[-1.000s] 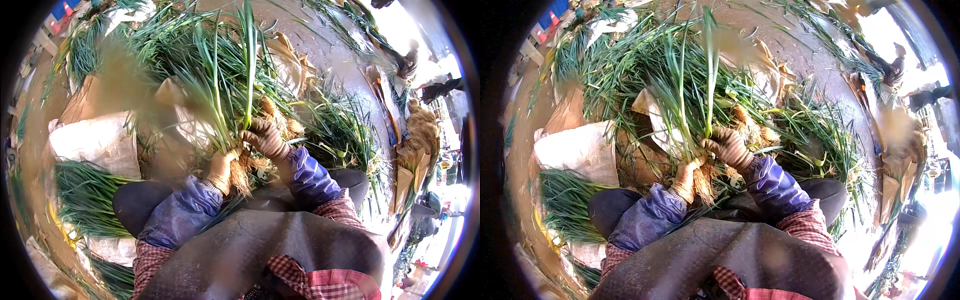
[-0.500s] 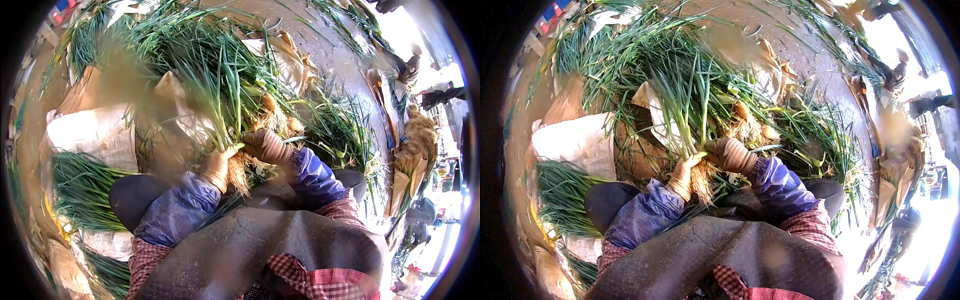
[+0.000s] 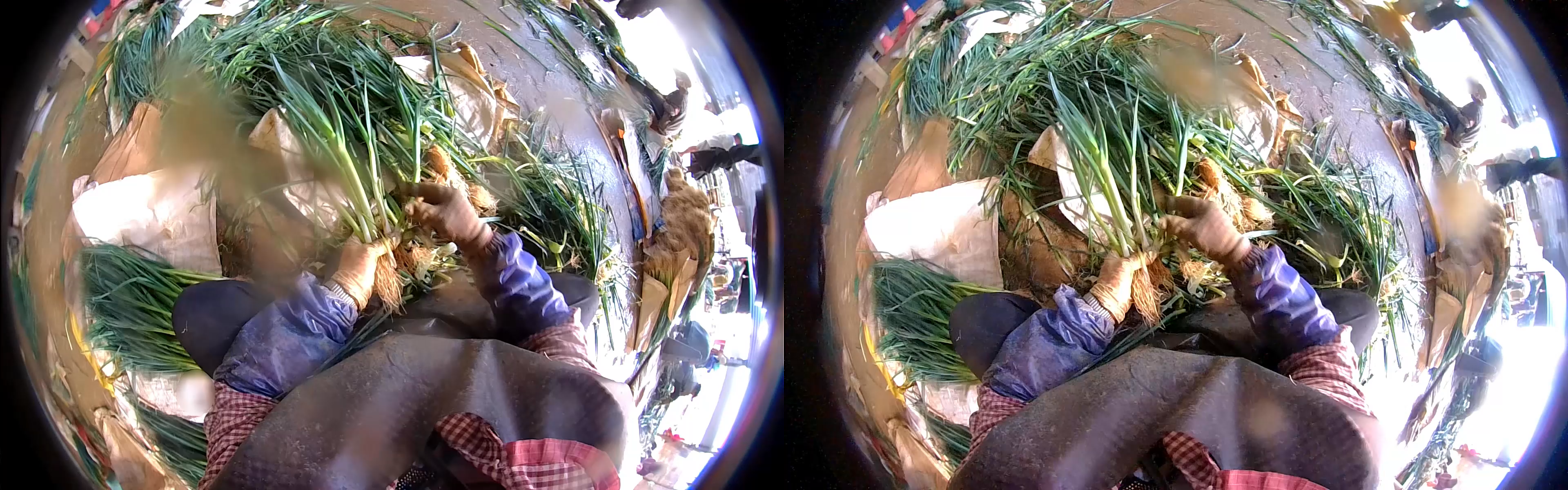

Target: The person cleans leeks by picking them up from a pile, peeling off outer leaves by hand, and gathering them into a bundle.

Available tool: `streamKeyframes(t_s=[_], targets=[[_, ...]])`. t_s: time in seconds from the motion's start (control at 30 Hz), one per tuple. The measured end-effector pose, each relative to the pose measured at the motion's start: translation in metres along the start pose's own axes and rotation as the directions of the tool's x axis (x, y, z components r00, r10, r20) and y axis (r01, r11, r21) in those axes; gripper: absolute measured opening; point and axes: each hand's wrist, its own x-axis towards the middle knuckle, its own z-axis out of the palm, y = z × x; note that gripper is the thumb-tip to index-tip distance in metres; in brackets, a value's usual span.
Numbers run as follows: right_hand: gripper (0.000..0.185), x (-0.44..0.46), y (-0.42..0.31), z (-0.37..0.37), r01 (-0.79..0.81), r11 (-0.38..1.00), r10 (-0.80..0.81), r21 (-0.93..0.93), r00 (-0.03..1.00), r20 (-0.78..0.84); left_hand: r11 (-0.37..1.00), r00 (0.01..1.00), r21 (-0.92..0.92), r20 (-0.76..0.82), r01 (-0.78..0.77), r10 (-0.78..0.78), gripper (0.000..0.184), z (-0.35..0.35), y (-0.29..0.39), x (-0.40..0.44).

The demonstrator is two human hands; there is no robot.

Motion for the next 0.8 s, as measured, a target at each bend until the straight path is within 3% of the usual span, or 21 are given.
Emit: streamKeyframes(t_s=[0.03, 0.1, 0.13, 0.23, 0.3, 0.37, 0.43, 0.5, 0.57, 0.67, 0.7, 0.77, 0.8], targets=[[0.038, 0.008, -0.005, 0.004, -0.063, 0.981, 0.049, 0.184, 0.996, 0.078, 1.0, 1.0, 0.002, 0.007, 0.0, 0.0, 0.013, 0.0, -0.004, 0.002], [0.03, 0.027, -0.007, 0.013, -0.258, 0.948, 0.256, -0.184, 0.966, -0.034, 0.997, 0.996, 0.019, -0.057, 0.069, -0.067, 0.02, -0.002, -0.009, 0.006], [0.022, 0.029, -0.007, 0.015, -0.352, 0.935, 0.353, 0.038, 0.936, -0.008, 0.996, 0.995, -0.058, -0.069, 0.07, -0.074, 0.02, -0.002, -0.01, 0.008], [0.018, 0.027, -0.007, 0.02, -0.315, 0.933, 0.318, 0.175, 0.948, 0.009, 0.999, 0.998, -0.024, -0.061, 0.033, -0.034, 0.016, -0.007, -0.01, 0.008], [0.019, 0.025, -0.007, 0.018, -0.375, 0.913, 0.379, 0.159, 0.925, 0.0, 1.0, 0.998, -0.02, -0.052, 0.02, -0.021, 0.016, -0.009, -0.015, 0.008], [0.019, 0.025, -0.004, 0.017, -0.38, 0.925, 0.379, -0.024, 0.924, -0.048, 0.992, 0.997, 0.106, -0.061, 0.062, -0.056, 0.017, -0.014, -0.021, 0.01], [0.02, 0.026, -0.009, 0.021, -0.386, 0.922, 0.387, 0.035, 0.921, -0.035, 0.986, 0.995, 0.139, -0.052, 0.089, -0.082, 0.016, -0.015, -0.021, 0.012], [0.019, 0.025, -0.012, 0.024, -0.319, 0.942, 0.321, 0.109, 0.947, -0.008, 0.999, 0.998, 0.007, -0.049, 0.039, -0.038, 0.017, -0.012, -0.018, 0.01], [0.016, 0.02, -0.017, 0.029, -0.302, 0.94, 0.308, 0.155, 0.951, -0.014, 1.0, 1.0, 0.026, -0.01, -0.016, 0.016, 0.014, -0.008, -0.01, 0.003], [0.012, 0.009, -0.016, 0.038, -0.109, 0.991, 0.123, 0.081, 0.975, -0.185, 0.998, 0.998, 0.013, 0.018, 0.059, -0.059, 0.015, -0.008, -0.008, 0.004], [0.014, 0.002, -0.024, 0.033, -0.185, 0.98, 0.175, -0.067, 0.975, -0.136, 0.999, 1.0, -0.054, 0.01, 0.002, -0.001, 0.015, -0.014, -0.02, 0.012], [0.011, -0.01, -0.034, 0.033, -0.216, 0.976, 0.216, 0.027, 0.976, -0.023, 0.977, 0.994, -0.18, -0.018, -0.112, 0.11, 0.014, -0.023, -0.036, 0.025], [0.01, -0.016, -0.032, 0.028, -0.197, 0.98, 0.197, -0.029, 0.98, -0.008, 0.983, 0.996, -0.174, -0.078, -0.052, 0.039, 0.015, -0.018, -0.021, 0.017]])
